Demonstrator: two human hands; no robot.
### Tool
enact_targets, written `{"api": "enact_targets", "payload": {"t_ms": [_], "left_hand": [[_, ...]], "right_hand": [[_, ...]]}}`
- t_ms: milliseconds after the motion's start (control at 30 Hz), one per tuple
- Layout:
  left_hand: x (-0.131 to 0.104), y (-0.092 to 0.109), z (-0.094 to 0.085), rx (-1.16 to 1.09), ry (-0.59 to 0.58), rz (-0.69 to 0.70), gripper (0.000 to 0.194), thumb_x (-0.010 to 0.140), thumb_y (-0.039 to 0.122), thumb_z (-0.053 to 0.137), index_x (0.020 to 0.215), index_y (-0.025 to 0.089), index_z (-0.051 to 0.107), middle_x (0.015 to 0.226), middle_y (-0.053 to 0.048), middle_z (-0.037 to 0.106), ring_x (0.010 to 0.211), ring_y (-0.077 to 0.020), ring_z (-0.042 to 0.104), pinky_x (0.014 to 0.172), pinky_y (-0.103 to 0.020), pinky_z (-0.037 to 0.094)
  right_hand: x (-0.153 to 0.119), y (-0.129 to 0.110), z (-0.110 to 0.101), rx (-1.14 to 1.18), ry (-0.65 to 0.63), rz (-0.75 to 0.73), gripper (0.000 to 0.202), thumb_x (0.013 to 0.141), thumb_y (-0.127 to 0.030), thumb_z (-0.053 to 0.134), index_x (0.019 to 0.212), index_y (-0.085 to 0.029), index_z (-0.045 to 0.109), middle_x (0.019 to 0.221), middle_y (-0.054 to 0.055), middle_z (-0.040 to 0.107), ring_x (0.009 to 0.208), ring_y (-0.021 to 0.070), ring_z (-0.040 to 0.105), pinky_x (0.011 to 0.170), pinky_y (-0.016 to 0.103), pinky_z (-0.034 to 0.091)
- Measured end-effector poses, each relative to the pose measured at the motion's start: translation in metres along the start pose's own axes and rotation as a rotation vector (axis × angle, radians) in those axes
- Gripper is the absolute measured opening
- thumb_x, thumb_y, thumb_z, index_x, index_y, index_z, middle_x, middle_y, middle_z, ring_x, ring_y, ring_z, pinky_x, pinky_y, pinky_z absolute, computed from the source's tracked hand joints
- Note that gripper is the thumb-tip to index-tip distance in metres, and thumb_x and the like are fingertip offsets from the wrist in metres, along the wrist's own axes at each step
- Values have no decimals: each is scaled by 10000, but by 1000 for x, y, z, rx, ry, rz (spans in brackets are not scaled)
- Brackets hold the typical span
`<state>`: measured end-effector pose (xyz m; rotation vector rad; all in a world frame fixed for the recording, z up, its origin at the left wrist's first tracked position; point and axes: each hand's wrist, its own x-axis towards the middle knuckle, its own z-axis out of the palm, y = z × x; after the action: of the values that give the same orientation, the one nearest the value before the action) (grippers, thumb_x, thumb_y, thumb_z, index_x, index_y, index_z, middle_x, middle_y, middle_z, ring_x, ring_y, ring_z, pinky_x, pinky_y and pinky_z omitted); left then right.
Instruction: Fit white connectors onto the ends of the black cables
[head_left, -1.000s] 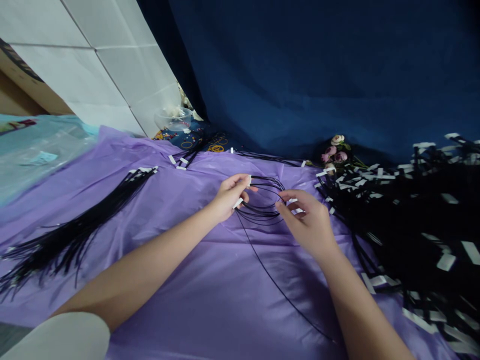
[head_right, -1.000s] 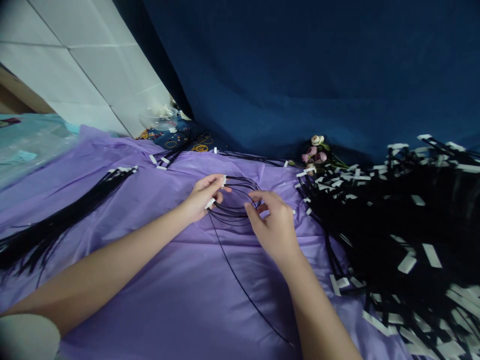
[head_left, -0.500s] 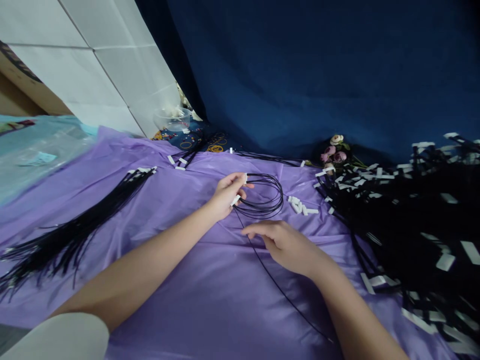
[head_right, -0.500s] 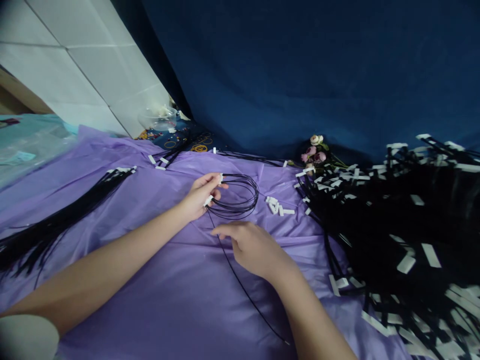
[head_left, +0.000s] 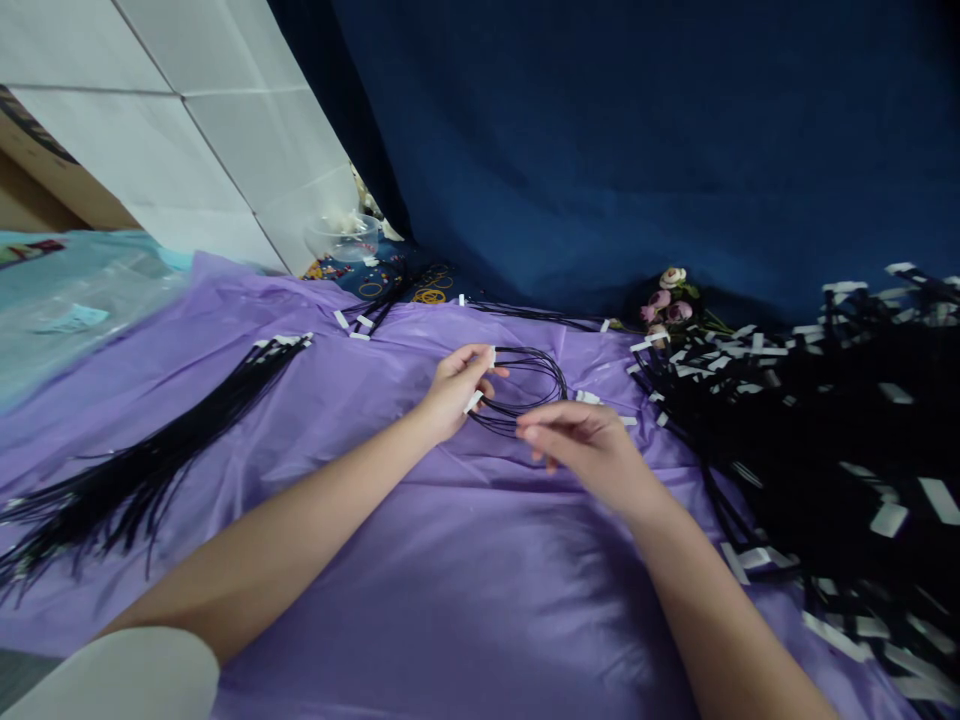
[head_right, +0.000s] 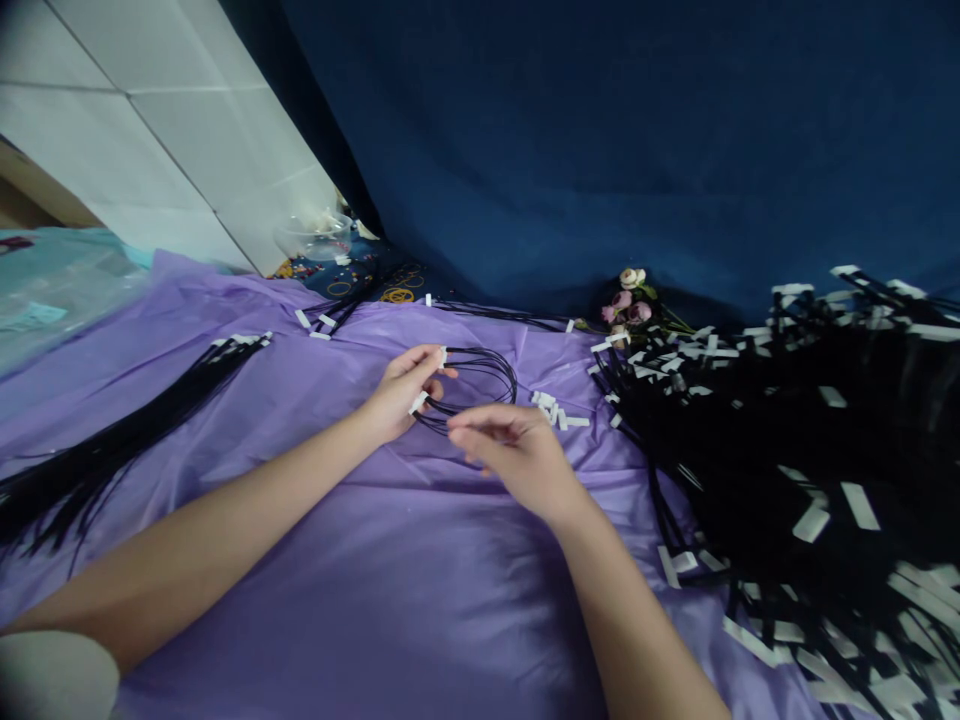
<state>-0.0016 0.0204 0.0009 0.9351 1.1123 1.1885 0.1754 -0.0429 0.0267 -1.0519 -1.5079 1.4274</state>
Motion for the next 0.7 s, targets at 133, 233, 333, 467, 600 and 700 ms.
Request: {"api": "enact_targets", "payload": {"t_ms": [133, 233, 333, 467, 600, 700], "left_hand": [[-2, -1, 1, 22, -17, 7, 335, 786, 461, 645, 960, 189, 555, 800, -14, 660, 428, -32, 495, 337, -131, 273], [-4, -2, 2, 62, -30, 20, 340, 798, 467, 626, 989, 195, 552, 796, -14, 657, 418, -34, 494, 335, -132, 278], [-5, -3, 4, 90, -38, 40, 322, 814, 461, 604, 991, 197, 555, 777, -9, 647, 418, -39, 500, 332, -136, 284], [-6, -5, 5, 96, -59, 64, 314, 822, 455, 592, 982, 189, 547, 764, -12, 643, 413, -43, 497, 328, -142, 294], [-6, -7, 5, 95, -84, 84, 325, 820, 458, 593, 1000, 192, 541, 752, -8, 643, 402, -44, 489, 330, -146, 291], [-8, -7, 6, 104, -93, 86, 328, 819, 455, 595, 1014, 196, 545, 745, -4, 640, 397, -42, 489, 341, -149, 291]], "right_hand": [[6, -4, -5, 338, 353, -2, 277, 704, -447, 729, 758, -188, 646, 729, -10, 607, 510, 75, 501, 434, 212, 439], [9, -9, -12, 459, 552, -56, 348, 688, -519, 717, 751, -206, 578, 651, -42, 517, 509, 74, 476, 473, 224, 459], [10, -15, -18, 486, 614, -139, 394, 732, -600, 635, 761, -225, 518, 694, -40, 509, 589, 95, 538, 610, 277, 527], [8, -15, -21, 475, 572, -102, 387, 746, -599, 625, 788, -220, 558, 581, -75, 413, 454, 61, 427, 481, 221, 444], [7, -1, -17, 217, 334, 113, 313, 709, -466, 715, 791, -174, 642, 522, -70, 474, 352, 35, 300, 345, 200, 203], [8, 10, -12, 15, 262, 97, 314, 747, -452, 680, 841, -153, 680, 506, -51, 514, 376, 47, 341, 370, 199, 212]]}}
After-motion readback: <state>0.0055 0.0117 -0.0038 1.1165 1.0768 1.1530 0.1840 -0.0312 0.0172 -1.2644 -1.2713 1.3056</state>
